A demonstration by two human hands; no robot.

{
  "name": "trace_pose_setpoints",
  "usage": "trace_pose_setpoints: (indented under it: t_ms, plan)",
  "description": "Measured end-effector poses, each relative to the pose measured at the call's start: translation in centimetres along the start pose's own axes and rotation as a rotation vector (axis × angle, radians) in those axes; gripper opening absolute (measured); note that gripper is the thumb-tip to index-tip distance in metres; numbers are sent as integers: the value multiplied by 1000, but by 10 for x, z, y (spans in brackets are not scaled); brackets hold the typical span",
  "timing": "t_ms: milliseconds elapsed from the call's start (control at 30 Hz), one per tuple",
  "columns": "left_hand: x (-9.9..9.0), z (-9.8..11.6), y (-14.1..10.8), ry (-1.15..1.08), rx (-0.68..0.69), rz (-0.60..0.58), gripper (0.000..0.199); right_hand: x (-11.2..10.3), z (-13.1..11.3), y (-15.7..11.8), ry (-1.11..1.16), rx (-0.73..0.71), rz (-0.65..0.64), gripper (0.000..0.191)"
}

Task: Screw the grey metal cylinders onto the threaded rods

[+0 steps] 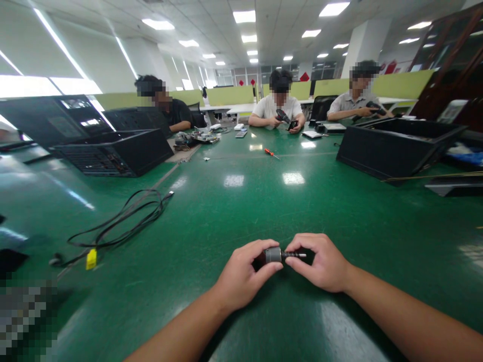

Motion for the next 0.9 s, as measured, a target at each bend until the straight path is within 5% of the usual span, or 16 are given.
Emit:
trace_pose_setpoints:
  t_ms: [900]
  plan:
    - [-4, 1, 0, -5, -15, 57, 29, 0, 3, 0, 8, 46, 27, 3]
Point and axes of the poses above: each hand's wrist, its own y-axis towards the middle knuckle, its own x-axis out of the palm, z = x × y, the point moved 4 cm from there along y, towards the middle knuckle, and after that the axes turned 7 degrees about -x, right-handed, at the moved point
